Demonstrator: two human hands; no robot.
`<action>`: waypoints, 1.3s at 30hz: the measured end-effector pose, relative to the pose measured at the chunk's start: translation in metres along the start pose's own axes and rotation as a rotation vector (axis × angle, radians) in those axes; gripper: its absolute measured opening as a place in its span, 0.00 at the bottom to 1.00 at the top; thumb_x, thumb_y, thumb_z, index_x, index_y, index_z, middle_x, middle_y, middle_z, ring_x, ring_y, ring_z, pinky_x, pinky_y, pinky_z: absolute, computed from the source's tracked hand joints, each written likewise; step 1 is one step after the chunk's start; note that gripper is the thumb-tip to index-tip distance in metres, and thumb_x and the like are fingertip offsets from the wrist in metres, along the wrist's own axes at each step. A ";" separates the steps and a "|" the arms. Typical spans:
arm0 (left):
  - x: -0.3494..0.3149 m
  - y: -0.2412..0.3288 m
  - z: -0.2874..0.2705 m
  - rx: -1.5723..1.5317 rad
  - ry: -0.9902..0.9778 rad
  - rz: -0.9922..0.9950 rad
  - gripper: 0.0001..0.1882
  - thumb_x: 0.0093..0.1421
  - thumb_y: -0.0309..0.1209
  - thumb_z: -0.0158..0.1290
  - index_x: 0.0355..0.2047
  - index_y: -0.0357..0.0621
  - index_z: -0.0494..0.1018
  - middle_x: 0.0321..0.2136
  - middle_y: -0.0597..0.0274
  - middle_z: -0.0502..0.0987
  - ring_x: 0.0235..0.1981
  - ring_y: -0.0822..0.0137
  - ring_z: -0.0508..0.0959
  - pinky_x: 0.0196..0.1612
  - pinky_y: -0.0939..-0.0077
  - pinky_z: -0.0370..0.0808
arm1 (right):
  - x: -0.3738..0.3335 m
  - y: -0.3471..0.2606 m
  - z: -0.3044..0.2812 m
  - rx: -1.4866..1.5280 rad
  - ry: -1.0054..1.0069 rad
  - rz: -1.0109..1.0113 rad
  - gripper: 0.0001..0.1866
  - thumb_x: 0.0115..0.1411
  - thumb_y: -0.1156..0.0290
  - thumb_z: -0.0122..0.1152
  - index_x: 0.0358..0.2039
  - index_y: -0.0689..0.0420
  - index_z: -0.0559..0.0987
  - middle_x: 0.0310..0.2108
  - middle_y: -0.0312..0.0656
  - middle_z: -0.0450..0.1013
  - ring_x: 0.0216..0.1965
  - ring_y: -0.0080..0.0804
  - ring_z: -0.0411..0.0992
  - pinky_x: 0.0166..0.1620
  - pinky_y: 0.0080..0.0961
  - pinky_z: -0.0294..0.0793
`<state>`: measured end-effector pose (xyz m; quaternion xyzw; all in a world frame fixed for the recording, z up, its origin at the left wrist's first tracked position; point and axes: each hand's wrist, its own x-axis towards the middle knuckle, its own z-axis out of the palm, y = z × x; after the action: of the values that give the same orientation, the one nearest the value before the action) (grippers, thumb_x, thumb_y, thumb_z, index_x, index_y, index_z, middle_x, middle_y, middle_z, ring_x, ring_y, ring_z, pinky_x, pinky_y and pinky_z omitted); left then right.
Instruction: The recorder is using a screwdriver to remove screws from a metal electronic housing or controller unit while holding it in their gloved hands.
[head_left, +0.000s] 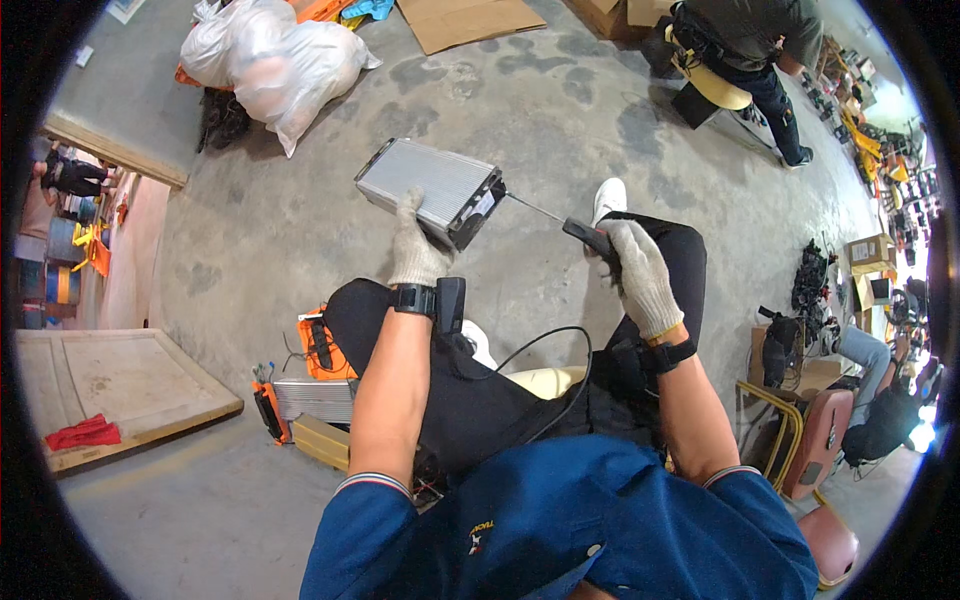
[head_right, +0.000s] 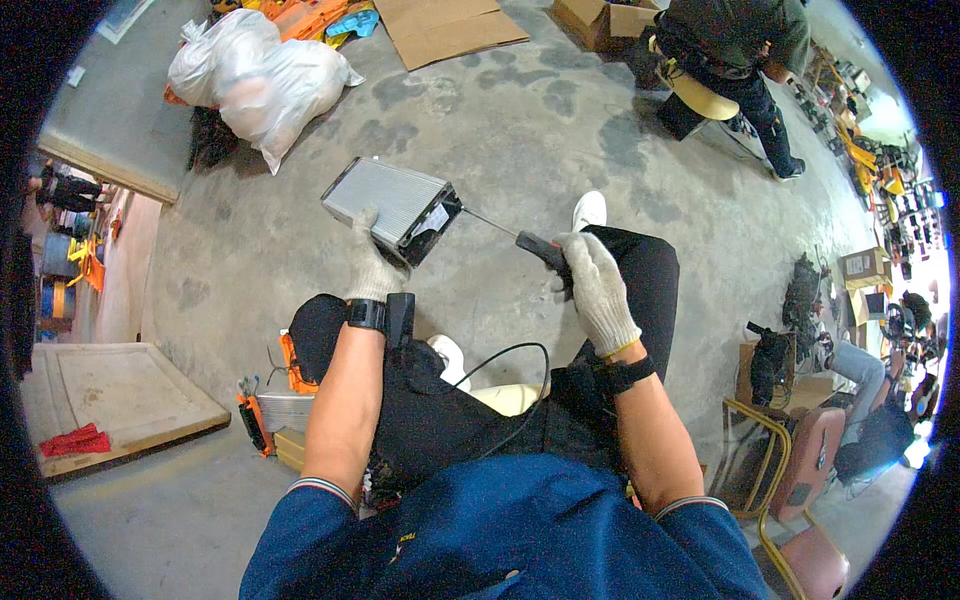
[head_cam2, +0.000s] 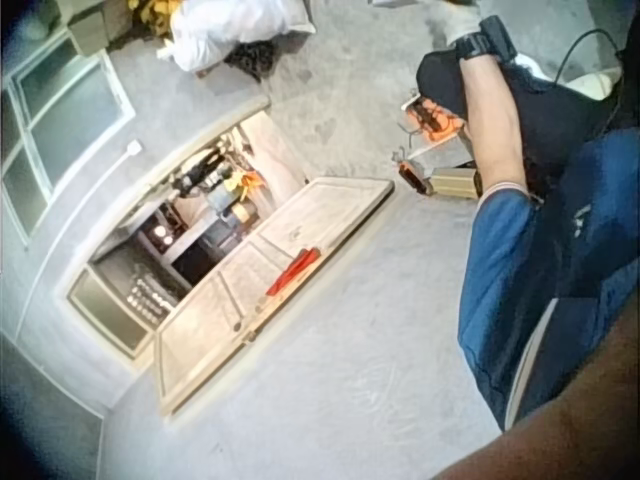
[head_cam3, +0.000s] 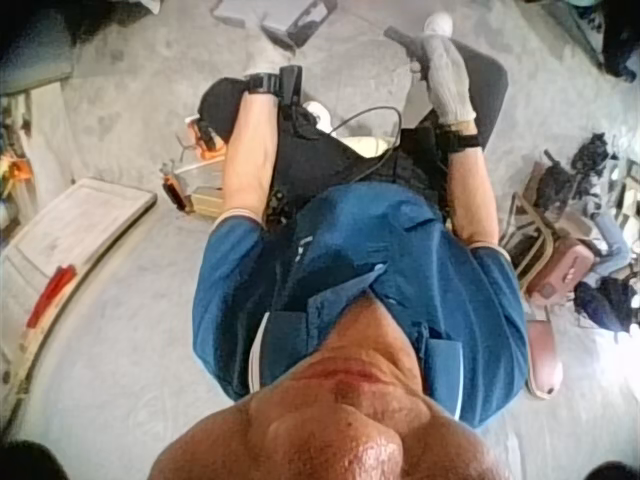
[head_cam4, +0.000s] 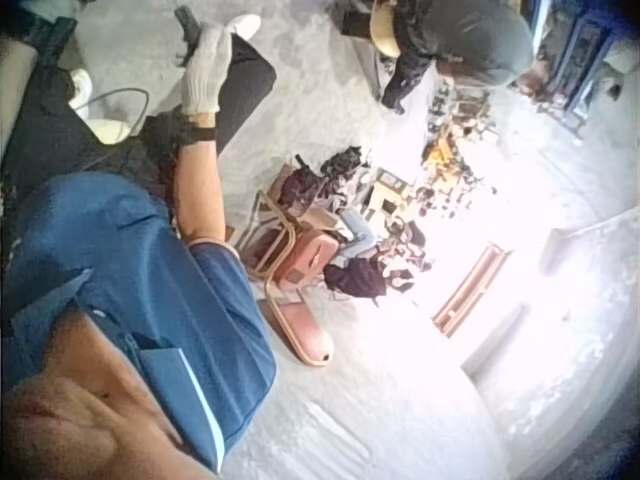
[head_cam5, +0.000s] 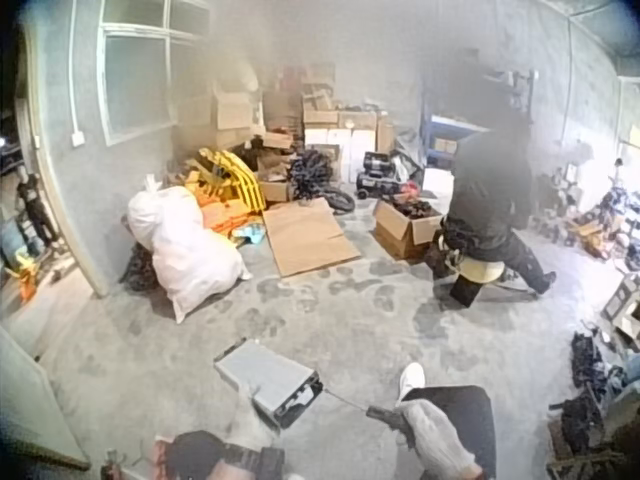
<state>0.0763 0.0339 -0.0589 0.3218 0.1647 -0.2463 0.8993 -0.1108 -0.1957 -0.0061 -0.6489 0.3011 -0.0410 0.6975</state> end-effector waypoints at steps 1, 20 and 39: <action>-0.002 -0.001 0.001 -0.004 -0.033 -0.011 0.41 0.62 0.45 0.57 0.69 0.40 0.55 0.62 0.44 0.69 0.60 0.46 0.75 0.59 0.45 0.78 | 0.001 0.002 -0.003 -0.115 0.026 -0.076 0.20 0.71 0.59 0.52 0.53 0.62 0.73 0.35 0.37 0.76 0.32 0.20 0.72 0.36 0.19 0.71; 0.031 0.001 -0.046 -0.051 0.025 0.036 0.36 0.66 0.47 0.53 0.66 0.38 0.59 0.61 0.45 0.72 0.58 0.50 0.77 0.57 0.52 0.81 | 0.019 0.008 0.015 0.101 0.037 0.010 0.22 0.74 0.52 0.49 0.48 0.61 0.78 0.33 0.37 0.78 0.29 0.16 0.68 0.29 0.16 0.61; 0.021 -0.030 -0.021 -0.136 0.033 -0.026 0.36 0.65 0.44 0.60 0.66 0.40 0.61 0.61 0.52 0.71 0.59 0.58 0.76 0.60 0.60 0.76 | 0.011 0.015 -0.015 0.219 -0.025 -0.135 0.16 0.68 0.65 0.57 0.50 0.61 0.73 0.35 0.38 0.72 0.31 0.24 0.71 0.34 0.19 0.72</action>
<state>0.0741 0.0208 -0.0982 0.2618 0.1999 -0.2410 0.9129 -0.1144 -0.2116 -0.0235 -0.5881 0.2416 -0.1124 0.7636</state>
